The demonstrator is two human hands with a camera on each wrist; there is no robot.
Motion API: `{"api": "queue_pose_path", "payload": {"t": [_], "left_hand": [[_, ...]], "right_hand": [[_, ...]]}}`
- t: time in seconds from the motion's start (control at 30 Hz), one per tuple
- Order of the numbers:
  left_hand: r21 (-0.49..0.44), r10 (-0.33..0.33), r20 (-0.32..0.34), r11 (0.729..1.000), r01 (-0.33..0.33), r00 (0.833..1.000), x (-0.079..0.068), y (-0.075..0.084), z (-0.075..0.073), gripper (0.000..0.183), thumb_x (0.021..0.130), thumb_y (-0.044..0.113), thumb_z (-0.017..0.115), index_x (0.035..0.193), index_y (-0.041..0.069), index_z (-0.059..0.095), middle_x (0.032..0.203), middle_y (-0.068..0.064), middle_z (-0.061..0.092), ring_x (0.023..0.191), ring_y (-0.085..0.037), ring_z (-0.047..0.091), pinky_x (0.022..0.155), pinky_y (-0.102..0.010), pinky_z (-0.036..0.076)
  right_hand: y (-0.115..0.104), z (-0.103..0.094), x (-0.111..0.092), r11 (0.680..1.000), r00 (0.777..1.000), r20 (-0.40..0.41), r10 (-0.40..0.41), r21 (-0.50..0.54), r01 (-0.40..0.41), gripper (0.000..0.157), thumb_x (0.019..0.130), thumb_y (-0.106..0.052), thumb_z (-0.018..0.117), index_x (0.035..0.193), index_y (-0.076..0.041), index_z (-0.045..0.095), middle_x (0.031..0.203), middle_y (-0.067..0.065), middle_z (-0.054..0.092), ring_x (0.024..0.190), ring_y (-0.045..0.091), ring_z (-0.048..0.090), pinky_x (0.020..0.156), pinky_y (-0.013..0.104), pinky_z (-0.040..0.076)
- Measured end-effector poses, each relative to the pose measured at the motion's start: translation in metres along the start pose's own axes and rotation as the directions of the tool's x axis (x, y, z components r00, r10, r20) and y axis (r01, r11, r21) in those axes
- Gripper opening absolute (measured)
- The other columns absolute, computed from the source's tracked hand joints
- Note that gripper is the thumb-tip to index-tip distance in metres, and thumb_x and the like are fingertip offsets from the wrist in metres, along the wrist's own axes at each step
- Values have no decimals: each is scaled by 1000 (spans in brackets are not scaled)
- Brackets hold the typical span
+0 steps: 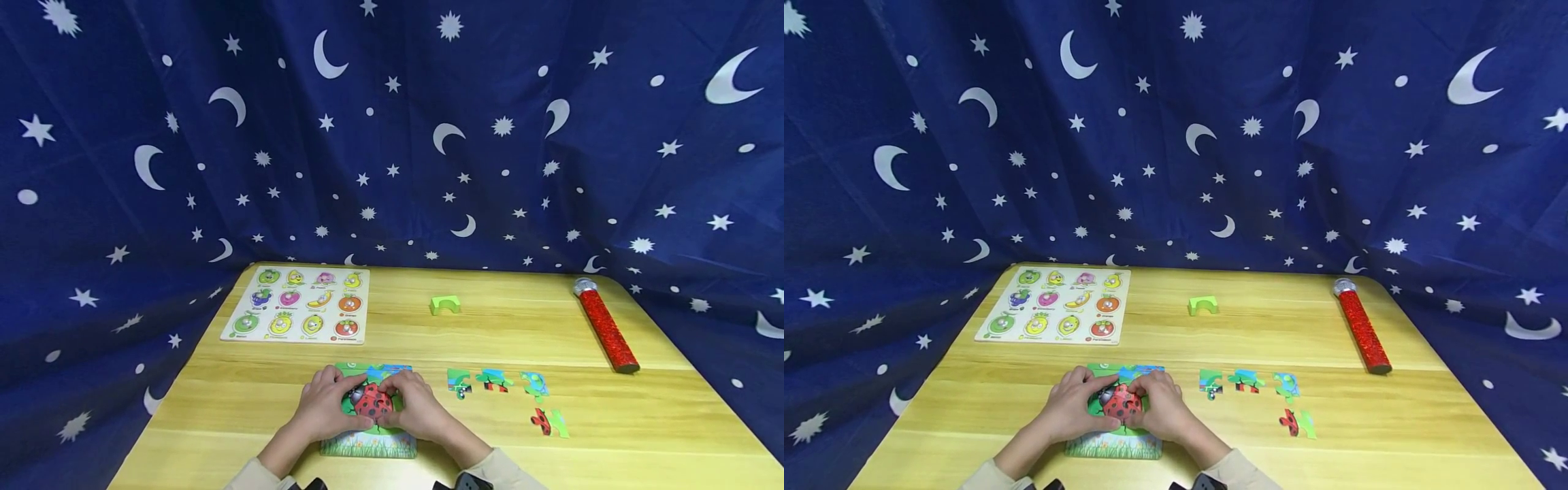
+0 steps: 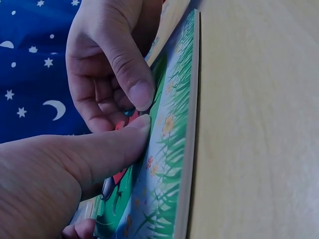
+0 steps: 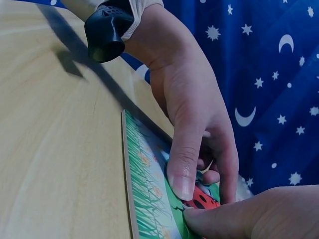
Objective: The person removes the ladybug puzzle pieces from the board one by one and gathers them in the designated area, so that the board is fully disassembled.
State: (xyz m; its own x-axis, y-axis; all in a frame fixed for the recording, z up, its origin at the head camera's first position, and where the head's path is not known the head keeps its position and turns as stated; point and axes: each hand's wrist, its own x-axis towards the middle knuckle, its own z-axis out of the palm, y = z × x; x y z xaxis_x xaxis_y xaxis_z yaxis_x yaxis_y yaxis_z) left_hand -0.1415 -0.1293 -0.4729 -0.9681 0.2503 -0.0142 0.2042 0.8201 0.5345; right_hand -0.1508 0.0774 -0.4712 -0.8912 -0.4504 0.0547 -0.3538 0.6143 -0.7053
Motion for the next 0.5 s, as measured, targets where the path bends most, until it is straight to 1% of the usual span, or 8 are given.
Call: {"api": "queue_pose_path", "payload": {"t": [0.13,0.33,0.4,0.5], "left_hand": [[-5,-2,3,1000,2,1000,0,0,0,79,64,52,86,133,22,63,94,-1,34,89,-19,29,76,-36,26],[1,-9,9,1000,9,1000,-1,1,0,79,64,53,86,134,23,63,95,0,34,90,-19,29,76,-36,26],[0,-8,8,1000,8,1000,-1,1,-1,79,64,53,86,134,23,63,95,0,34,90,-19,30,76,-36,26],[0,0,9,1000,0,1000,-1,0,-1,79,65,53,86,134,23,62,95,0,34,89,-18,30,76,-36,26]], "right_hand": [[-1,0,0,1000,1000,-3,-6,11,6,39,71,-17,86,103,-12,64,97,-2,59,101,20,49,88,39,33],[-2,2,0,999,1000,-18,-12,41,13,37,70,-13,85,100,-12,63,90,-5,62,91,14,50,85,37,29],[-1,3,1,999,999,-27,-20,35,21,37,70,-13,85,100,-12,63,89,-6,63,89,11,50,85,37,30],[0,2,1,999,999,-38,-38,20,39,37,70,-15,86,100,-13,65,87,-6,63,85,8,50,83,32,32]]}}
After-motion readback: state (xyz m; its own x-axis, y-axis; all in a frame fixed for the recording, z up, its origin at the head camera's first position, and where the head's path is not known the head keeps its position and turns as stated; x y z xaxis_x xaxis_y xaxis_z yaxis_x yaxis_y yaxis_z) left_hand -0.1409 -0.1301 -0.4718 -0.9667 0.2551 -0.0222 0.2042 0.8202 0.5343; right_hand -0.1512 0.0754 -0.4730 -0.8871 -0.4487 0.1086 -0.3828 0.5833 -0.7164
